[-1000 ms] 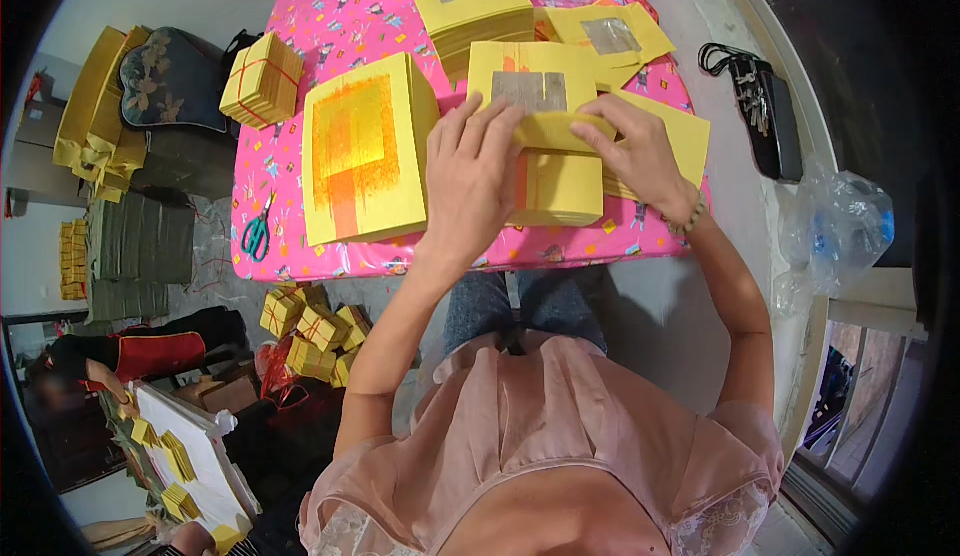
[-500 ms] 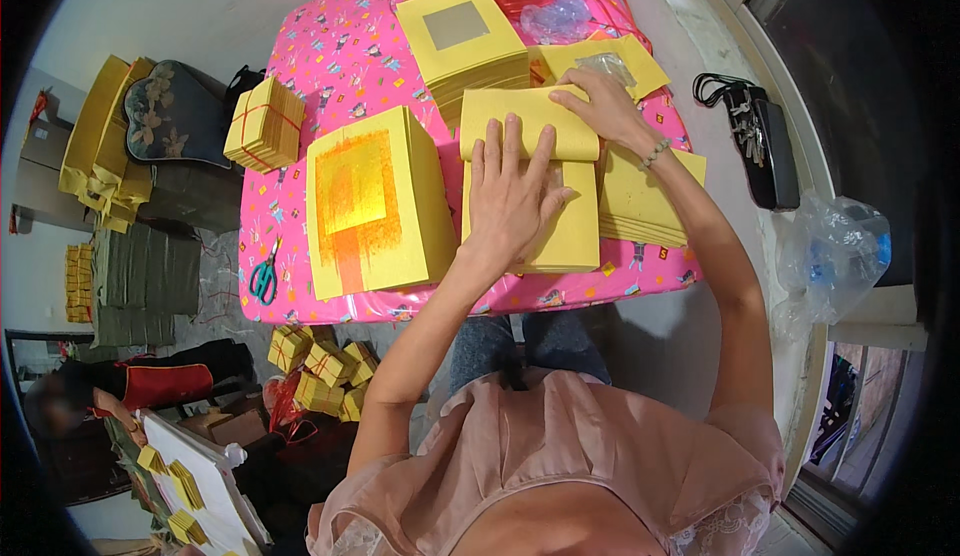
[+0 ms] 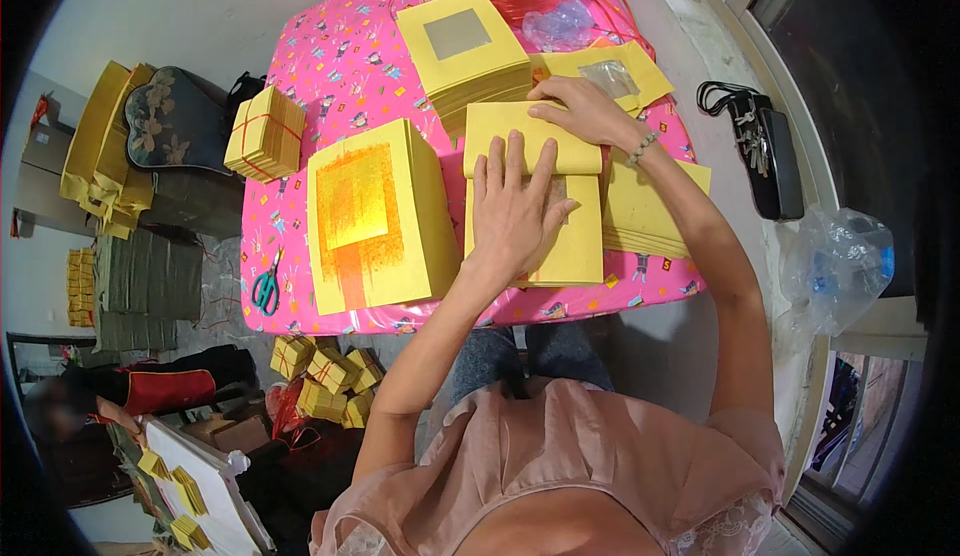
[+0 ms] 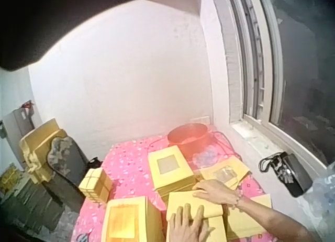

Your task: The person is folding sheets of yellow paper into packets and stacking them.

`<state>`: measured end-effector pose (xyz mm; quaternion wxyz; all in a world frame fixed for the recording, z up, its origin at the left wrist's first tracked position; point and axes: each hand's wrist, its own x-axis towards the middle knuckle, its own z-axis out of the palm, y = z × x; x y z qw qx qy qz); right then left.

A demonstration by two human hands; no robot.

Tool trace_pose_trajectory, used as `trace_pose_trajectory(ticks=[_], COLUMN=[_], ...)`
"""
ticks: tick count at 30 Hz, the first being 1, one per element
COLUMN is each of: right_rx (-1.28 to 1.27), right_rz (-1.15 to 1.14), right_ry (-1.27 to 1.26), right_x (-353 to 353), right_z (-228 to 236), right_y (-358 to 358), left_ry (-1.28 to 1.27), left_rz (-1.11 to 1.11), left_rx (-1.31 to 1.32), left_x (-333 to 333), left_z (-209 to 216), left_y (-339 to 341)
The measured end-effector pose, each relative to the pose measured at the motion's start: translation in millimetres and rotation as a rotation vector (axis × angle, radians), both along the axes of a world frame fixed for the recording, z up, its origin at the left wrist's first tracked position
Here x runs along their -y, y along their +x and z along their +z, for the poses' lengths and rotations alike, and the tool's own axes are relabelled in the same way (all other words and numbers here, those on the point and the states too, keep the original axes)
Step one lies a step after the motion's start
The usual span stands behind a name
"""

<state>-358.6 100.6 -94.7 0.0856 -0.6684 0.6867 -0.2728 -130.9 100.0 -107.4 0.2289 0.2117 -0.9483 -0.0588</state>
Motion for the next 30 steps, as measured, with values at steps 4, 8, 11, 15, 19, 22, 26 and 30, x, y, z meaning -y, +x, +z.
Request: trace_pose_trajectory(ticks=[4,8,11,15,19,22,26,30], right_rx=[-0.014,0.014,0.042,0.025,0.055,-0.076,-0.098,-0.329], right_rz=[0.004,-0.004,-0.014,-0.027,-0.021,-0.035,-0.034,-0.016], right_ry=[-0.001,0.005,0.010,-0.045,0.011,-0.159,-0.056,0.006], right_x=[0,0,0,-2,-6,-24,-81,-119], right_z=[-1,-1,-4,-11,-6,-1,17,8], right_y=[2,3,4,3,2,6,45,70], left_ry=[0.023,0.028,0.033,0.047,0.059,0.075,0.080,0.054], left_rz=[0.004,0.015,0.013,0.007,-0.003,-0.015,0.000,-0.008], left_rx=[-0.005,-0.002,-0.004,0.000,-0.006,-0.019,-0.035,-0.042], left_x=[0,-2,-1,-2,-3,-3,-1,0], left_z=[-2,-4,-4,-4,-4,-6,-7,-9], left_y=[0,-1,-1,-1,-2,-4,2,0])
